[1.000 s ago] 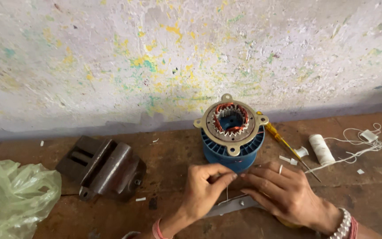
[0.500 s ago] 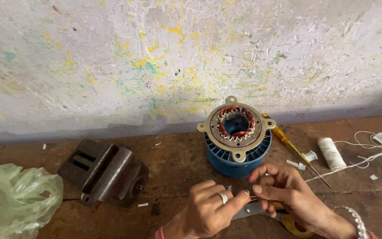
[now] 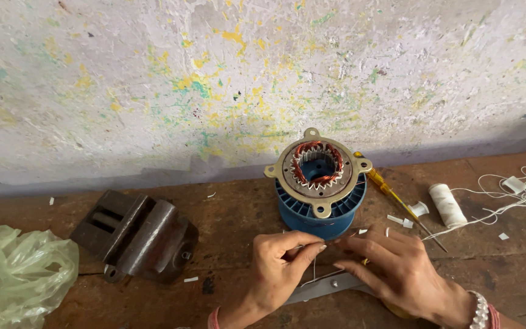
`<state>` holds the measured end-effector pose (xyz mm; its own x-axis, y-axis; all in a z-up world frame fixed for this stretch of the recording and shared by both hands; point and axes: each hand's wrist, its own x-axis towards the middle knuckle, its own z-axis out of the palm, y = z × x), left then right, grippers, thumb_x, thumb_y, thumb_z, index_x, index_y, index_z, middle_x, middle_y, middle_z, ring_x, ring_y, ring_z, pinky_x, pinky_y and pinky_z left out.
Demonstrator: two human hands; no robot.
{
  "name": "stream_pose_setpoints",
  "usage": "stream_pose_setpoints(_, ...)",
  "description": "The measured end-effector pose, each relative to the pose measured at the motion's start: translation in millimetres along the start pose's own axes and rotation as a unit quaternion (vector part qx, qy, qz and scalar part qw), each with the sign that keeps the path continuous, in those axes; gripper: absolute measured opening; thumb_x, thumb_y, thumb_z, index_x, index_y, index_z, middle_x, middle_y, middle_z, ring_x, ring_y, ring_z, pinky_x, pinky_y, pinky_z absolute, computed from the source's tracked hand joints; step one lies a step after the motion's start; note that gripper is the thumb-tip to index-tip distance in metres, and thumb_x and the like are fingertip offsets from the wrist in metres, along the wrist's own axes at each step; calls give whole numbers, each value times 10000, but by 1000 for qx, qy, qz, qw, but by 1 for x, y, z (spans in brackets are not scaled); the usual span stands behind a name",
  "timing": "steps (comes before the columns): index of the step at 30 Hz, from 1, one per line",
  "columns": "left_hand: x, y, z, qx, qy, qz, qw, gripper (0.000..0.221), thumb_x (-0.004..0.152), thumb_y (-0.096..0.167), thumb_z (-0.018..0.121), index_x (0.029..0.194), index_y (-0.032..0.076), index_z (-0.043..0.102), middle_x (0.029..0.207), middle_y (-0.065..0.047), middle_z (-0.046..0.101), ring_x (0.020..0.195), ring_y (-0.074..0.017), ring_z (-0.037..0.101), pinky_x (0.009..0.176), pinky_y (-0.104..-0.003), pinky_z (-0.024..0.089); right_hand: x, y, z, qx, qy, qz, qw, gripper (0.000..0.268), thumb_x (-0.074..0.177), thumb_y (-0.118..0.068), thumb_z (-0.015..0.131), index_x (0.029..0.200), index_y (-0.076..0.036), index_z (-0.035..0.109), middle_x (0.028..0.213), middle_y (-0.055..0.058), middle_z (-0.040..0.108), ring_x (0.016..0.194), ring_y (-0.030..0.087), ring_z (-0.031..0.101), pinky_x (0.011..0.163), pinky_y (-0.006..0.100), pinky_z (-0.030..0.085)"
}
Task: The person ties white thread around the copper windings of a blue motor stator to secure them. They use scissors to cut the thread and a yellow-handled tool to adjust the windings. The person works methodically, ensuring the windings are held in place.
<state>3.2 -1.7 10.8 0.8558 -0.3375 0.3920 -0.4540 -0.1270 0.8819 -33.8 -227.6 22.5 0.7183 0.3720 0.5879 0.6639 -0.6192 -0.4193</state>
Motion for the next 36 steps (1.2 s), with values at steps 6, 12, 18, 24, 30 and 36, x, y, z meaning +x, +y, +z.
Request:
stream_pose_setpoints(6, -2, -2, 0, -15, -2, -6, 1000, 55, 895, 12, 773, 938, -10, 799, 583, -22, 667, 496, -23, 531, 450, -213, 362, 4, 7, -1, 3, 28, -4, 1000, 279, 755, -199, 832, 979, -61, 740, 818, 42, 759, 676, 191, 705, 581, 341, 555)
stream_pose_setpoints(12, -2, 0, -1, 68, 8, 152, 986, 55, 927, 40, 775, 979, 26, 781, 770, -60, 757, 611, -81, 697, 501, -236, 518, -11, 21, 15, 202, -66, 350, 912, 325, 890, -225, 758, 658, 3, 740, 511, 68, 663, 495, 153, 495, 432, 325, 413)
stream_pose_setpoints(18, -2, 3, -8, 182, 8, 272, 945, 79, 894, 57, 818, 923, 12, 760, 651, -53, 681, 563, -123, 633, 509, -288, 465, -13, 33, 24, 465, -85, 435, 766, 357, 973, -240, 670, 718, 9, 688, 514, 54, 615, 446, 111, 519, 430, 282, 394)
stream_pose_setpoints(24, 3, -10, -2, -53, 24, -64, 996, 100, 877, 75, 773, 882, -17, 811, 548, 22, 638, 436, -22, 446, 412, -223, 287, 0, 16, 3, 183, 47, 208, 960, 310, 950, -226, 630, 1162, -20, 720, 942, 59, 797, 803, 99, 755, 655, 233, 614)
stream_pose_setpoints(30, 4, -23, -1, -120, 23, -113, 986, 127, 895, 87, 775, 872, -37, 794, 575, 82, 567, 513, 13, 413, 456, -219, 286, 4, -5, 1, 69, 64, 87, 992, 434, 720, -139, 842, 1129, -68, 713, 1150, 92, 718, 834, 127, 756, 668, 248, 647)
stream_pose_setpoints(36, 3, -18, -2, -140, -8, -122, 983, 122, 911, 81, 757, 904, -35, 793, 635, 60, 626, 569, 8, 467, 501, -209, 339, 7, -4, 2, -42, 85, 24, 995, 377, 674, -169, 872, 1035, -113, 775, 1084, 46, 704, 830, 176, 702, 693, 314, 586)
